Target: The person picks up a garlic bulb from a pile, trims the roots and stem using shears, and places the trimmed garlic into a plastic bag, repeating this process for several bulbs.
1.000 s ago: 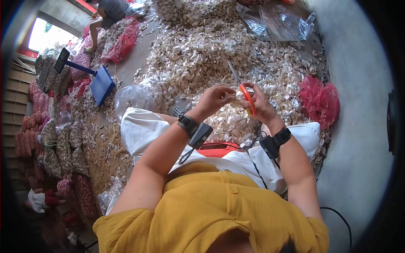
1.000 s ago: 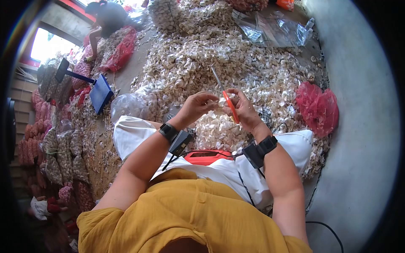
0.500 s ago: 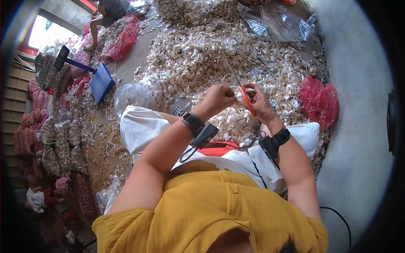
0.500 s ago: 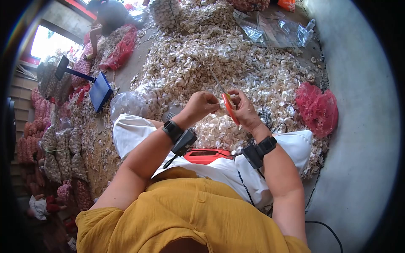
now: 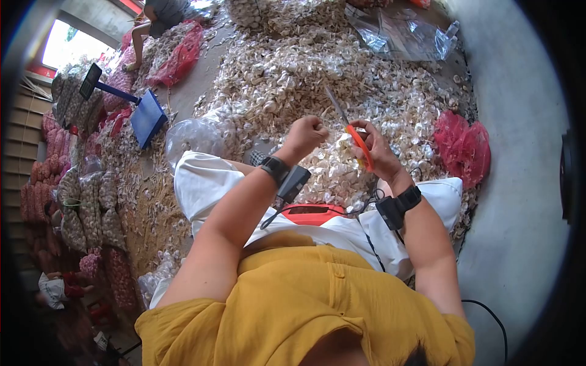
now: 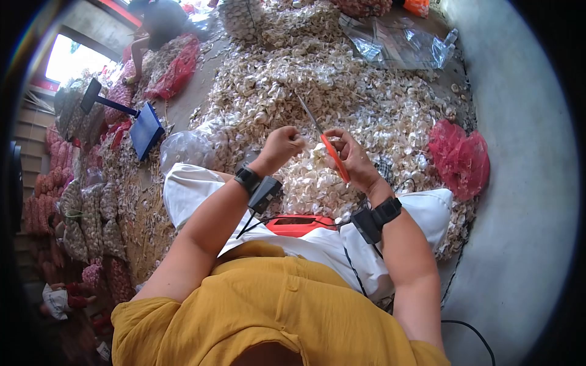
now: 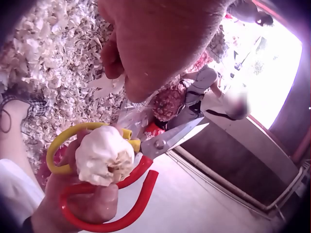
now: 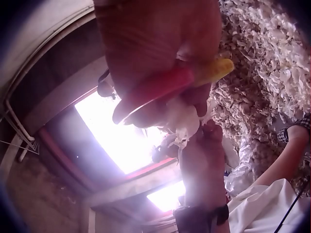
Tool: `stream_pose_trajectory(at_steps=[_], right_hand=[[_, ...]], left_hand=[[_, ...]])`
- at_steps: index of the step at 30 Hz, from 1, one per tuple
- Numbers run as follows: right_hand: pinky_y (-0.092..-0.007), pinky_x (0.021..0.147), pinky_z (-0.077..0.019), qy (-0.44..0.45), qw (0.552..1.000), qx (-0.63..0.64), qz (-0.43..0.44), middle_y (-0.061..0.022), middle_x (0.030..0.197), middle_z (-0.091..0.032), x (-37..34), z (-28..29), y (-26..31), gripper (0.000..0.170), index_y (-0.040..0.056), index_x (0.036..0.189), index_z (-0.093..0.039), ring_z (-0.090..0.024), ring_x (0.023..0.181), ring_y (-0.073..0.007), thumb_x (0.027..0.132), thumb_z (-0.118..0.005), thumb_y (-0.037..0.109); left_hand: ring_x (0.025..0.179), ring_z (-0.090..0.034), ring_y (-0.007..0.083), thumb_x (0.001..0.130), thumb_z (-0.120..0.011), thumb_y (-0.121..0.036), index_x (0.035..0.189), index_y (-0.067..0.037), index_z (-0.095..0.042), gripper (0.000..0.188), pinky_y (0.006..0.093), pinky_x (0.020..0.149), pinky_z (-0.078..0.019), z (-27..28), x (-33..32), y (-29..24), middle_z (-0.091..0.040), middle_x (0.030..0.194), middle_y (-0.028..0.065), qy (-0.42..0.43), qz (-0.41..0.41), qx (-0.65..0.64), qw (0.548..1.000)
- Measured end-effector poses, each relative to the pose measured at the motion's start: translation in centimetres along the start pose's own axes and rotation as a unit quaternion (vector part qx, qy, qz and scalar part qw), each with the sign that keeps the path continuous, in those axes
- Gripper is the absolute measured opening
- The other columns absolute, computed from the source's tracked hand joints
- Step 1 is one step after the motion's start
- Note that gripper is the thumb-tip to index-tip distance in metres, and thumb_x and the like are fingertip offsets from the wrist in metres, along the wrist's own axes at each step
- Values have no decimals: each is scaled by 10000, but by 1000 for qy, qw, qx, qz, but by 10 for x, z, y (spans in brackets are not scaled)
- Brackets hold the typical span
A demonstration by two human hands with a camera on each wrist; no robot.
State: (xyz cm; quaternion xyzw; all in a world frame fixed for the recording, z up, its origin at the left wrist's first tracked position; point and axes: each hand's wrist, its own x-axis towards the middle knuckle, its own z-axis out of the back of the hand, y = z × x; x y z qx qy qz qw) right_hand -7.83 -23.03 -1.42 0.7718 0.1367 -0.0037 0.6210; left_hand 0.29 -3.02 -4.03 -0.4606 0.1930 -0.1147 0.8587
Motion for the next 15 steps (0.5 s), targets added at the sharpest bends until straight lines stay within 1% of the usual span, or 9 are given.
stream_pose_trajectory(at_steps=[1,3,4,5,7,8,9,11,15], right_hand=[[-199,673,-463,5,1000,8,2,-30,950,-588,-1,1,1,562,46,1235,-413,-554,798,-61,751,-698,44],[-203,675,-463,7,1000,19,4,-28,942,-586,-1,3,-2,558,45,1238,-411,-553,797,-63,756,-692,54],[-208,668,-464,16,999,32,-6,-30,930,-583,2,6,-5,548,46,1237,-410,-556,785,-66,765,-688,68],[-213,661,-465,27,998,45,-16,-31,919,-579,3,7,-9,539,47,1236,-408,-558,772,-70,774,-685,82],[-216,647,-465,19,997,65,-38,-33,910,-576,5,5,-12,534,50,1234,-408,-559,759,-72,781,-685,96],[-219,633,-464,9,995,84,-60,-34,901,-573,6,5,-13,528,53,1233,-407,-561,746,-75,788,-686,110],[-219,633,-464,9,995,83,-60,-34,901,-573,7,6,-15,528,53,1233,-407,-561,746,-75,788,-686,110],[-219,606,-459,2,990,119,-70,-26,860,-572,8,10,-20,528,66,1231,-408,-560,709,-78,791,-694,126],[-216,599,-455,5,989,132,-69,-17,844,-573,5,6,-11,532,85,1230,-417,-551,696,-76,789,-706,149]], left_hand=[[649,-573,89,816,-605,-127,866,7,-605,143,253,589,-473,1,0,7,-597,678,49,1,0,0,1000],[657,-562,62,886,-585,-161,982,-13,-587,177,211,578,-452,3,-2,16,-603,730,12,34,-7,-135,990],[654,-551,57,898,-590,-153,1035,-19,-571,193,203,564,-437,4,-15,-6,-598,753,5,56,-38,-193,979],[654,-551,57,898,-590,-153,1035,-19,-571,193,203,564,-437,4,-20,-12,-598,753,5,56,-37,-192,979],[651,-553,55,867,-621,-97,1041,-22,-582,194,199,567,-445,6,-24,-17,-606,755,3,162,-63,-150,973],[678,-573,56,843,-643,-63,1057,-18,-581,228,199,597,-466,5,-21,-13,-622,765,13,165,-50,-158,972],[678,-573,56,843,-643,-63,1057,-18,-581,228,199,597,-466,4,-20,-12,-622,765,13,164,-51,-158,972],[681,-589,60,839,-645,-63,1067,-12,-581,243,199,596,-475,0,-18,-11,-631,768,20,169,-74,-216,959],[662,-593,65,836,-644,-54,1017,-7,-600,192,201,574,-475,5,-21,-23,-636,780,22,151,-57,-205,965]])
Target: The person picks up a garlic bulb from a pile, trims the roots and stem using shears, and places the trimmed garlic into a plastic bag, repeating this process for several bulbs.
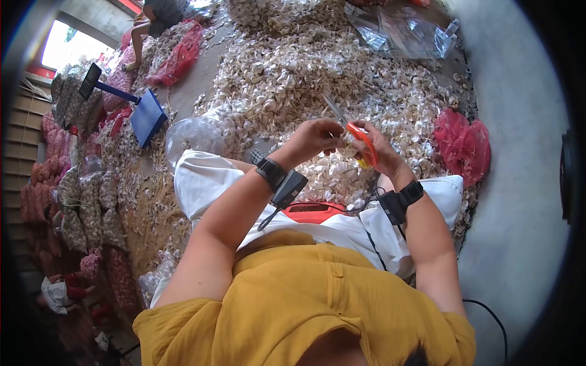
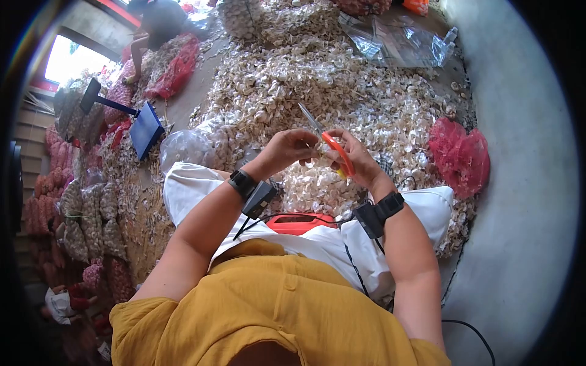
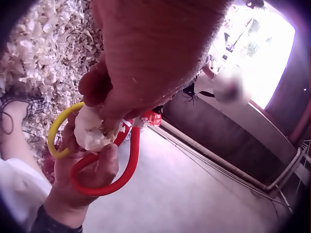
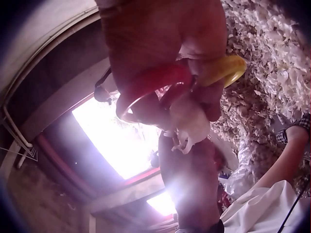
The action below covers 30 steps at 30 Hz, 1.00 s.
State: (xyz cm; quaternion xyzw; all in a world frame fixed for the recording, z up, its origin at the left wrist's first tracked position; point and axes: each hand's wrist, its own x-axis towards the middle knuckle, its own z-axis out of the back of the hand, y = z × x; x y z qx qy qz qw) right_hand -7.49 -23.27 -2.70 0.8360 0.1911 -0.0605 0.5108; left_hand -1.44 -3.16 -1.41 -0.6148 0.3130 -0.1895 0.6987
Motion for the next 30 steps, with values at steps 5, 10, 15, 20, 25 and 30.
stream_pose_trajectory(at_steps=[5,10,15,20,25,30], right_hand=[[-222,619,-466,34,998,-58,-14,-17,921,-569,3,10,-7,550,103,1236,-425,-556,744,-83,781,-723,185],[-221,641,-474,30,999,-23,-10,-7,951,-557,2,7,-5,565,102,1244,-419,-557,781,-87,779,-726,198],[-228,646,-475,21,1000,-7,-17,-1,947,-550,-4,0,0,551,105,1245,-418,-556,798,-90,790,-714,202],[-239,610,-465,18,998,61,-3,-6,891,-556,0,3,-1,539,108,1232,-422,-561,740,-91,794,-718,215],[-248,598,-468,11,998,29,-60,-22,880,-575,2,6,-4,560,106,1214,-423,-576,724,-101,768,-749,192],[-254,616,-493,-21,999,35,-15,-47,915,-587,8,11,-24,609,96,1217,-407,-614,788,-124,733,-775,136]], left_hand=[[652,-614,147,809,-625,-21,918,12,-615,114,264,591,-492,-2,-2,-5,-616,752,49,-5,-76,173,982],[745,-576,339,790,-567,-7,902,14,-588,116,384,673,-478,-12,-2,-5,-577,824,157,-78,-263,337,900],[804,-589,287,827,-556,-21,955,11,-581,135,353,683,-480,-10,6,15,-579,861,138,-127,-250,352,893],[827,-568,70,869,-612,-78,1028,0,-585,179,215,682,-470,-12,-5,5,-590,901,22,-12,-142,102,984],[751,-583,73,856,-632,-80,951,-10,-597,123,221,641,-479,-7,-1,6,-613,866,20,43,-41,-41,997],[683,-579,68,851,-638,-77,890,-4,-593,95,214,596,-470,-11,7,22,-614,777,20,-17,-26,29,999]])
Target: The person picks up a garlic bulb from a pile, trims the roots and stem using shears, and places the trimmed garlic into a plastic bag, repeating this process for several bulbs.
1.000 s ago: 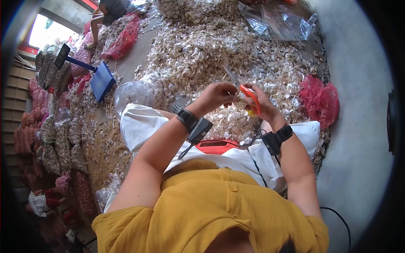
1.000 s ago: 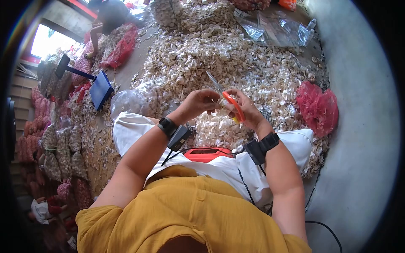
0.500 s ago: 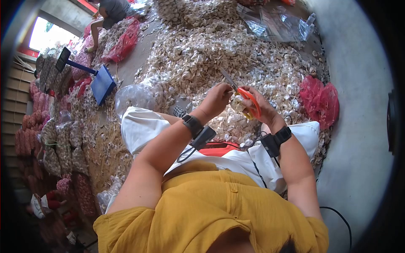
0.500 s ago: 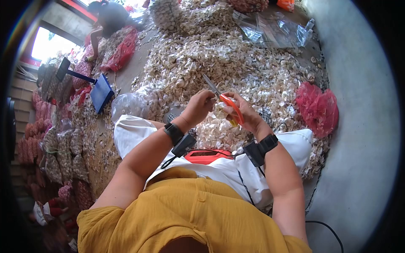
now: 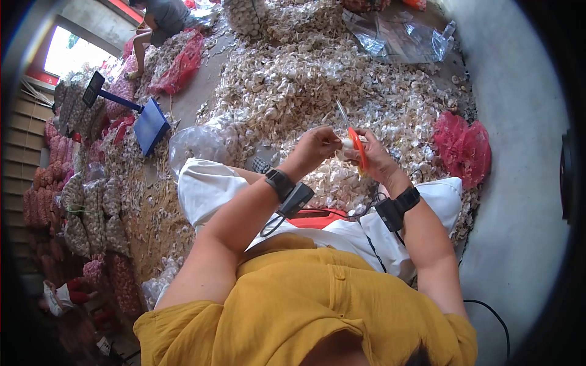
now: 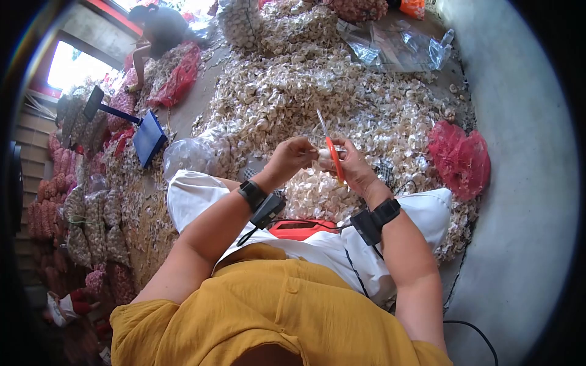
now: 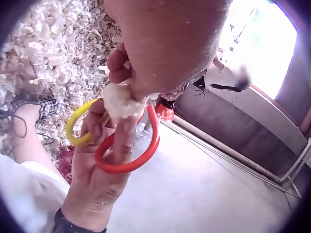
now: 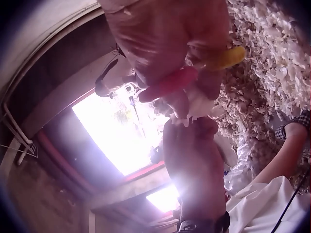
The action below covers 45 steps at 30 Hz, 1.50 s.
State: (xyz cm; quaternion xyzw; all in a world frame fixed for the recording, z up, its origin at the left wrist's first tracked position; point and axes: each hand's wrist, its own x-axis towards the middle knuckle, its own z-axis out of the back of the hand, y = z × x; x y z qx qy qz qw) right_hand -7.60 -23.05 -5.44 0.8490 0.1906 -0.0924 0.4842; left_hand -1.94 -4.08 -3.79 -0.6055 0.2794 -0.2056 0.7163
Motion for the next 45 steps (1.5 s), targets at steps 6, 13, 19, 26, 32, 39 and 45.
stream_pose_trajectory(at_steps=[6,13,19,26,32,39,45], right_hand=[[-255,693,-526,-39,999,-26,18,-71,956,-576,-2,1,1,634,66,1218,-391,-620,805,-144,719,-780,102],[-257,700,-489,1,999,-25,31,-33,946,-543,-4,-2,9,615,59,1269,-375,-574,804,-115,759,-716,97],[-259,705,-458,55,997,-14,49,-11,943,-494,-15,-9,20,608,57,1285,-377,-527,797,-101,766,-682,139],[-252,671,-453,46,997,-61,34,-3,879,-487,-10,-6,18,551,59,1265,-402,-526,750,-105,783,-662,112],[-232,612,-444,-6,1000,-1,29,-17,883,-564,-8,-12,15,606,59,1251,-398,-559,737,-90,755,-743,113],[-210,601,-445,8,998,-52,39,-12,818,-590,-6,-1,6,613,60,1235,-401,-571,698,-85,742,-761,117],[-223,657,-464,28,997,-68,31,-24,825,-589,-12,-7,15,609,47,1242,-391,-578,727,-98,744,-740,85]], left_hand=[[603,-581,103,838,-637,-73,843,9,-600,90,238,538,-463,-12,0,2,-604,716,45,-102,-24,88,991],[575,-591,164,857,-577,-77,896,17,-572,102,282,533,-465,-1,1,-10,-577,683,86,-106,-208,274,933],[538,-526,114,898,-530,-93,865,2,-547,102,249,510,-444,15,-1,-14,-527,635,28,-108,-55,72,990],[823,-540,73,883,-599,-122,1190,-69,-554,314,217,672,-461,23,-11,-8,-548,1006,30,-108,-115,208,965],[801,-548,61,883,-600,-90,1116,-62,-583,236,229,666,-473,7,-1,-2,-582,930,1,11,-51,-3,999],[768,-584,112,801,-632,5,913,-13,-637,113,250,660,-479,0,0,-10,-597,848,31,-56,-139,137,979],[712,-592,123,812,-603,2,851,10,-611,40,265,630,-488,1,0,-21,-592,822,51,-64,-221,279,932]])
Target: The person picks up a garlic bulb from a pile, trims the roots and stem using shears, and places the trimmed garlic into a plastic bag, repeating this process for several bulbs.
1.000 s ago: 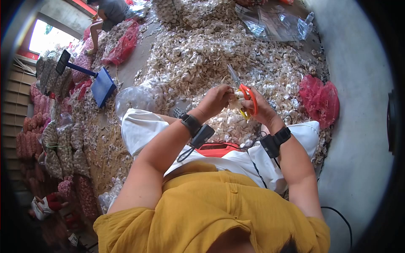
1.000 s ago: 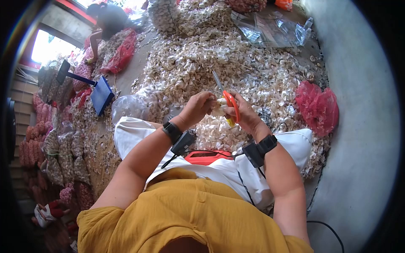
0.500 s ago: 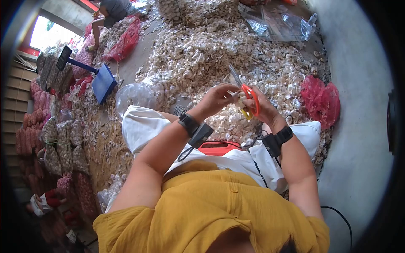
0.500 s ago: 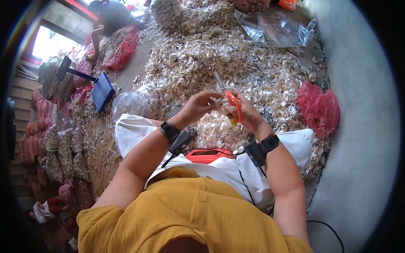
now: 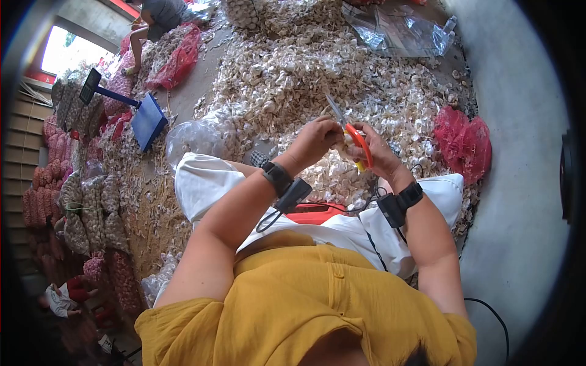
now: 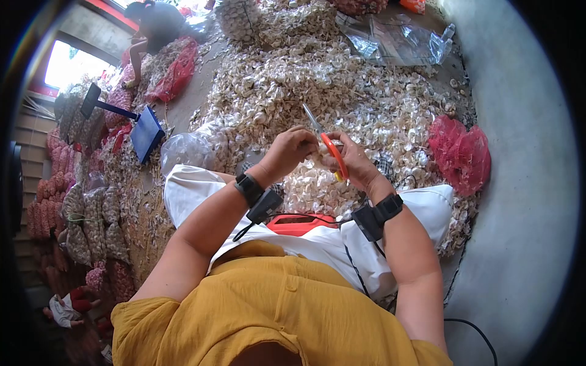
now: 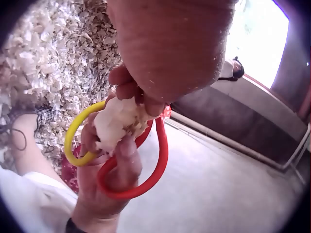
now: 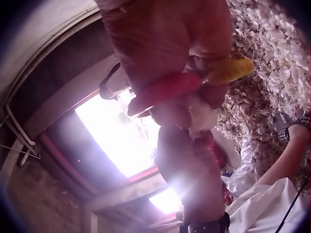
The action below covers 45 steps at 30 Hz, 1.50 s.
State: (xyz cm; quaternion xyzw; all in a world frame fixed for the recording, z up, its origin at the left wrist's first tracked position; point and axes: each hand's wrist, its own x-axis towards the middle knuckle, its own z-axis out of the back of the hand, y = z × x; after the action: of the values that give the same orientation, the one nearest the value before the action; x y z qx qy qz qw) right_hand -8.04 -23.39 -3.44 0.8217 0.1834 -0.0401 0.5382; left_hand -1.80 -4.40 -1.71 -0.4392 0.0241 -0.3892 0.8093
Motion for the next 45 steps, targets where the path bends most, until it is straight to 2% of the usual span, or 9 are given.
stream_pose_trajectory(at_steps=[2,8,12,13,15,22,31,40,45], right_hand=[[-242,694,-475,22,999,-43,-14,-50,867,-585,-3,-2,5,614,37,1252,-381,-583,772,-113,741,-720,62],[-249,706,-478,18,999,-24,-25,-63,923,-562,-4,-3,6,627,34,1258,-379,-582,827,-128,737,-726,72],[-246,673,-475,13,1000,-10,-16,-55,923,-560,-2,0,1,634,31,1255,-381,-582,805,-130,749,-750,131],[-245,650,-474,-3,1000,-5,-17,-56,923,-562,-1,-1,1,636,30,1253,-383,-581,796,-128,753,-755,157],[-244,627,-472,-18,1000,-1,-16,-57,923,-564,1,-2,1,639,29,1250,-384,-581,786,-125,757,-760,183],[-238,600,-476,-52,998,1,46,-43,877,-577,2,-1,-5,612,35,1236,-394,-582,730,-112,766,-754,190],[-230,618,-484,-69,991,72,92,-63,925,-598,0,1,0,487,70,1196,-404,-581,762,-108,794,-677,58],[-212,657,-470,-147,978,-2,150,-59,942,-596,11,7,-13,487,79,1197,-406,-565,743,-101,786,-665,40],[-214,728,-471,-78,988,0,135,-17,934,-566,7,-6,-11,553,89,1234,-402,-560,844,-87,779,-716,64]], left_hand=[[644,-585,118,851,-580,-39,867,14,-593,57,259,592,-483,3,-1,-2,-591,819,58,40,199,-169,964],[663,-581,103,887,-562,-68,1035,-21,-568,156,234,595,-483,-3,-14,42,-615,912,50,-104,389,-287,869],[822,-568,83,901,-576,-127,1237,-85,-500,347,220,683,-476,3,-16,2,-600,1026,33,57,178,-343,920],[863,-560,82,897,-586,-134,1263,-83,-475,387,230,689,-479,0,-14,3,-559,1112,33,77,69,-213,972],[909,-549,87,884,-604,-132,1271,-76,-459,417,240,713,-483,2,-11,10,-514,1157,34,147,226,-314,910],[819,-573,112,850,-637,-127,1180,-43,-490,371,241,640,-496,-2,-10,8,-538,1078,57,68,159,-270,947],[956,-554,147,865,-562,-11,1260,-37,-395,429,289,769,-506,0,-13,-2,-534,1069,84,121,217,-428,869],[995,-576,194,866,-581,-54,1124,-34,-415,308,367,891,-511,-16,-11,-9,-510,1104,79,-12,302,-568,766],[806,-571,95,905,-579,-234,1129,-77,-430,311,232,601,-464,-19,-13,-12,-546,974,10,-8,325,-476,817]])
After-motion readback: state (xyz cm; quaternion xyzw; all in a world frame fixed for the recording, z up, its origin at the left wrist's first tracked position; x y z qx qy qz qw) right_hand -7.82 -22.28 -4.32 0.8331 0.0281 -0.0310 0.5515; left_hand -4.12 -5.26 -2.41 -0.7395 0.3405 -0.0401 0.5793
